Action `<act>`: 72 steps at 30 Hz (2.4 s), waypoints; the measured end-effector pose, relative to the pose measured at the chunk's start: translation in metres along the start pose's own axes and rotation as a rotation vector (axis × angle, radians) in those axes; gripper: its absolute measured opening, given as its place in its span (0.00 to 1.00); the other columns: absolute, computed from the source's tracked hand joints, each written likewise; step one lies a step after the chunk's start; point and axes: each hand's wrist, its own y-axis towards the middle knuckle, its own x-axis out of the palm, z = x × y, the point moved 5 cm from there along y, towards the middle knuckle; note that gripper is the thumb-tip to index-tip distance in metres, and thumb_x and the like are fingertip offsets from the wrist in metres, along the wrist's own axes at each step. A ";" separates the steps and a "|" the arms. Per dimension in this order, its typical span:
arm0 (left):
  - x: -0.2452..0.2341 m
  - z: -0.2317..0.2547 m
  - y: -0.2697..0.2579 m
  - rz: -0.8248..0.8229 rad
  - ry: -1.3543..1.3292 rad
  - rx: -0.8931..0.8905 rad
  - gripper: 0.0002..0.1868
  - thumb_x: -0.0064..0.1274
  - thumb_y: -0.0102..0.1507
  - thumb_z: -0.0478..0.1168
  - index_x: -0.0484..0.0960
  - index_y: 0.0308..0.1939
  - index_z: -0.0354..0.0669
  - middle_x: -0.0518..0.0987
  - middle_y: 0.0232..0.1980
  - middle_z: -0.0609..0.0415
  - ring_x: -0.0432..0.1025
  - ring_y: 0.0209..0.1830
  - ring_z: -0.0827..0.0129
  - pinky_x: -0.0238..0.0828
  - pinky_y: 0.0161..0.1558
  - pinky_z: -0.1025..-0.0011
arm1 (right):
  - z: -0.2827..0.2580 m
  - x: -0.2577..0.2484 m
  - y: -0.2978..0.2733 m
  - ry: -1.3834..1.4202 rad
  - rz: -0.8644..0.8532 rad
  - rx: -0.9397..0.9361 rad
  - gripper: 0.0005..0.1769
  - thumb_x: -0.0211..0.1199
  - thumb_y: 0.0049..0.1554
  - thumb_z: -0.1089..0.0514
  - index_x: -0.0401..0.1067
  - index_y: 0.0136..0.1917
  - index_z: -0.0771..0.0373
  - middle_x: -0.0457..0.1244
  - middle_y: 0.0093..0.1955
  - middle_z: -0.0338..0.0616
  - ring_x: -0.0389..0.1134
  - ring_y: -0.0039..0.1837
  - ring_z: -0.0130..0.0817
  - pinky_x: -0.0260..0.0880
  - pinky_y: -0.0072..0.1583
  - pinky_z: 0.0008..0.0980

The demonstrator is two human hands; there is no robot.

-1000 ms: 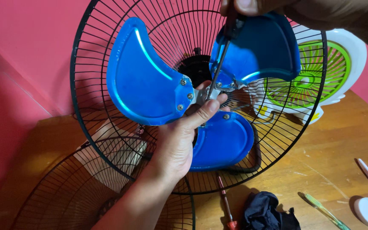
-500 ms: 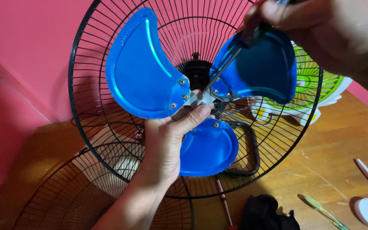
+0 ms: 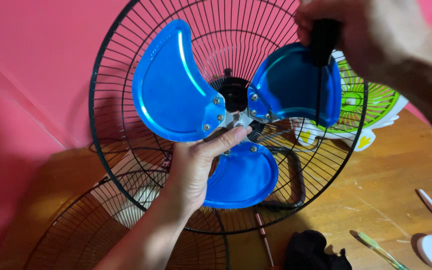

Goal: The person assembles a blue pedestal fan by attaching the fan blades to the motor hub, tightening the screws, and fitting the front grille. The person then begins disassembling a white portable fan by unscrewing its rear grille.

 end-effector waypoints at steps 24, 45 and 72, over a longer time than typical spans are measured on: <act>0.008 0.005 -0.010 0.081 0.094 -0.129 0.19 0.67 0.55 0.38 0.83 0.48 0.37 0.87 0.45 0.47 0.83 0.44 0.61 0.77 0.53 0.64 | -0.046 0.020 0.007 0.047 -0.098 -0.015 0.31 0.65 0.39 0.78 0.59 0.51 0.58 0.56 0.40 0.34 0.59 0.43 0.24 0.66 0.45 0.26; 0.011 -0.002 -0.014 0.092 0.029 -0.138 0.26 0.68 0.54 0.41 0.84 0.54 0.36 0.87 0.50 0.48 0.80 0.51 0.66 0.70 0.58 0.64 | -0.086 0.007 0.023 0.488 -0.176 -0.097 0.11 0.62 0.64 0.67 0.61 0.56 0.63 0.65 0.49 0.46 0.75 0.56 0.44 0.83 0.56 0.44; 0.013 0.002 -0.003 0.131 -0.094 -0.093 0.17 0.67 0.53 0.33 0.80 0.44 0.33 0.85 0.38 0.44 0.82 0.37 0.56 0.79 0.46 0.59 | -0.085 0.011 0.044 -0.071 -0.507 0.071 0.08 0.56 0.61 0.64 0.65 0.54 0.68 0.71 0.46 0.49 0.76 0.52 0.37 0.79 0.57 0.35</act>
